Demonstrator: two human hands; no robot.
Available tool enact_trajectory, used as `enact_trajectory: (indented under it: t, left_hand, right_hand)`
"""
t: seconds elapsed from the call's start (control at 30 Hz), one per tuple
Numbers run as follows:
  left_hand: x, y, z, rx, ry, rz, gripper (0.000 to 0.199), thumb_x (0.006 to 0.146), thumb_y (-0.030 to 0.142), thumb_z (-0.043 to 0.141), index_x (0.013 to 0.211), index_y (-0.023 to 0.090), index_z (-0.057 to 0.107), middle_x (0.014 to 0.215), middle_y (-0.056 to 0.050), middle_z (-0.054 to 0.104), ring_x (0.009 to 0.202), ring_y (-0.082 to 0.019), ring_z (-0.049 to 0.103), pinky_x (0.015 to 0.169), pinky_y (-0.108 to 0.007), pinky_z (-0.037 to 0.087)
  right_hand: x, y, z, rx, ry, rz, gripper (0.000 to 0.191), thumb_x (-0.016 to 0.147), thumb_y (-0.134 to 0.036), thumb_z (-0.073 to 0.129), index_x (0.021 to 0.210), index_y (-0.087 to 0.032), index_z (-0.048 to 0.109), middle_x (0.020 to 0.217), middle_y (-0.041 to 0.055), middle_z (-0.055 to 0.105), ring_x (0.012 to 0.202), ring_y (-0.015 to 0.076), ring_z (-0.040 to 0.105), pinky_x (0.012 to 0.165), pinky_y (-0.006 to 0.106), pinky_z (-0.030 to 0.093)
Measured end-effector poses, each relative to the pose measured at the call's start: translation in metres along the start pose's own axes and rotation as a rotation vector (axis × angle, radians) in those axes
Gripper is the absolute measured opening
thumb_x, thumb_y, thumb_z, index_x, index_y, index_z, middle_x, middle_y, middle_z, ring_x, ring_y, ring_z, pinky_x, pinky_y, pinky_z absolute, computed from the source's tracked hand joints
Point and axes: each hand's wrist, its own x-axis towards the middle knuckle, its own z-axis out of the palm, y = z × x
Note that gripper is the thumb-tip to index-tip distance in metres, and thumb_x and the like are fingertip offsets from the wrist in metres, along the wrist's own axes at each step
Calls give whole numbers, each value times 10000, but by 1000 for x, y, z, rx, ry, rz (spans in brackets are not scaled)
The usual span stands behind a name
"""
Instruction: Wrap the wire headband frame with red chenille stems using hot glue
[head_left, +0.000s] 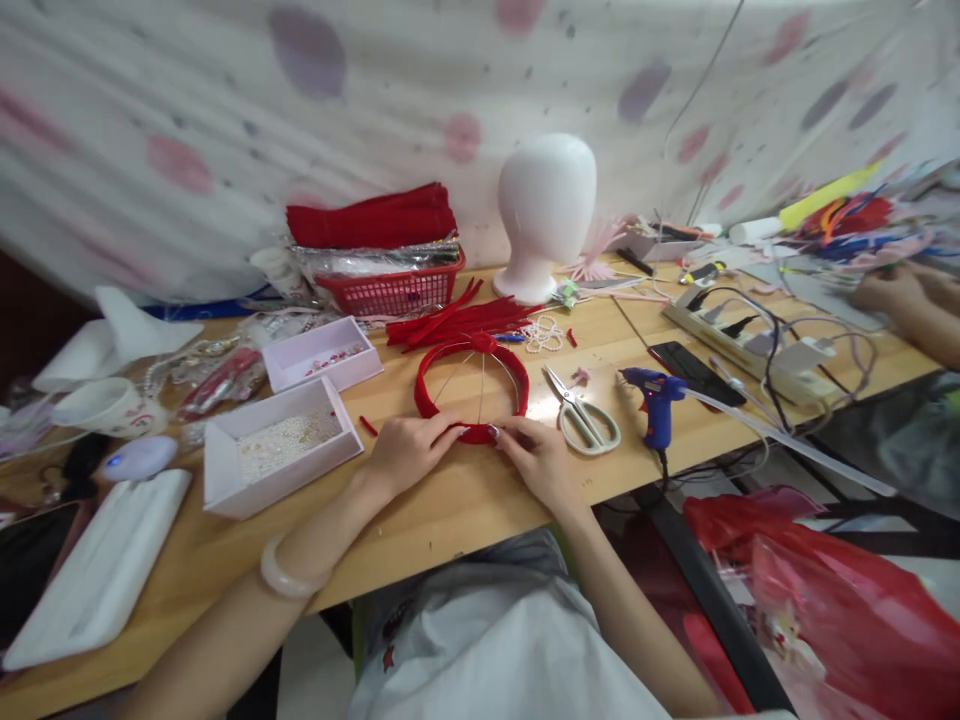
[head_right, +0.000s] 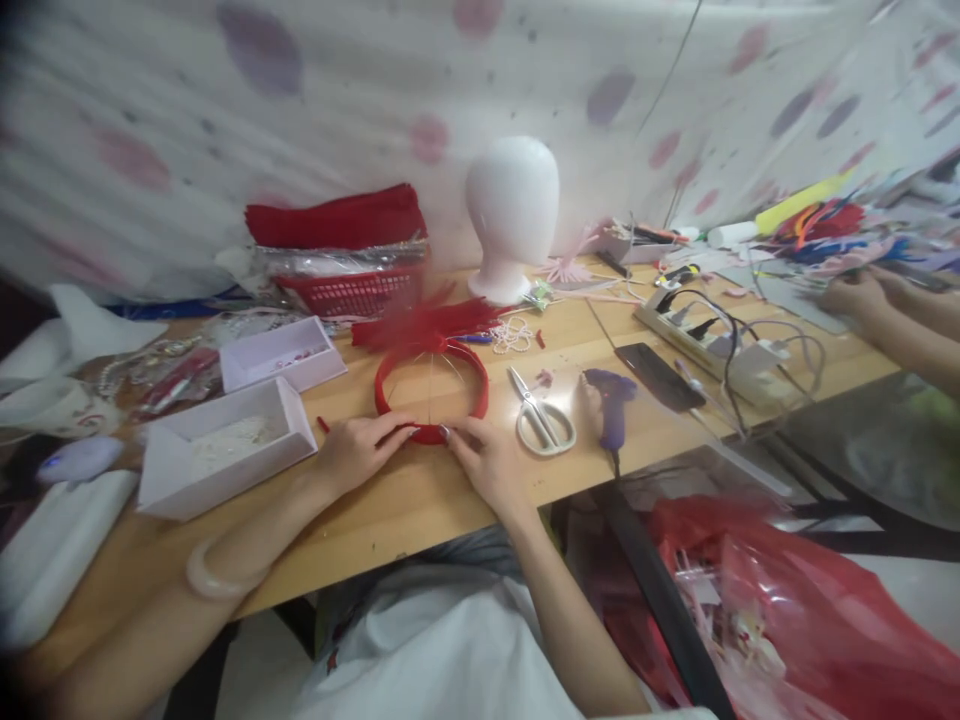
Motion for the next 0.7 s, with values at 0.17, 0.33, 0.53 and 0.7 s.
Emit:
enact_trajectory:
  t: [0.17,0.33,0.53,0.7]
  left_hand:
    - [2,9,-4,-29,-21,-6,232,952,281,536,1049,232,741,964,-46,799,796,-202,746,728,-265,515]
    - [3,12,-9,-73,-45,-10,250,962,277,504,1056,239,732,704,7,757,647,-165,709,664,-242,507]
    - [2,13,-4,-91,-27,-42,249,946,284,515,1058,237,731,653,9,736,589,-166,675,673,-257,497]
    - [3,15,-2,-93,3,-97,223,920,292,554,1022,234,743,812,-35,779,702,-184,699,688,-261,472]
  right_hand:
    - [0,-1,1,9,0,-32,239,902,-344,588,917,-181,762,753,49,738,682,190,661,634,279,505]
    - [1,-3,1,14,7,-72,231,892,-323,581,915,-169,751,730,38,726,663,177,644,631,273,495]
    - [1,-4,2,0,12,-107,238,895,-317,568,945,-165,745,709,29,720,632,167,626,630,271,490]
    - [0,-1,1,-12,8,-115,234,889,-283,561,971,-157,741,693,24,714,624,165,625,636,270,485]
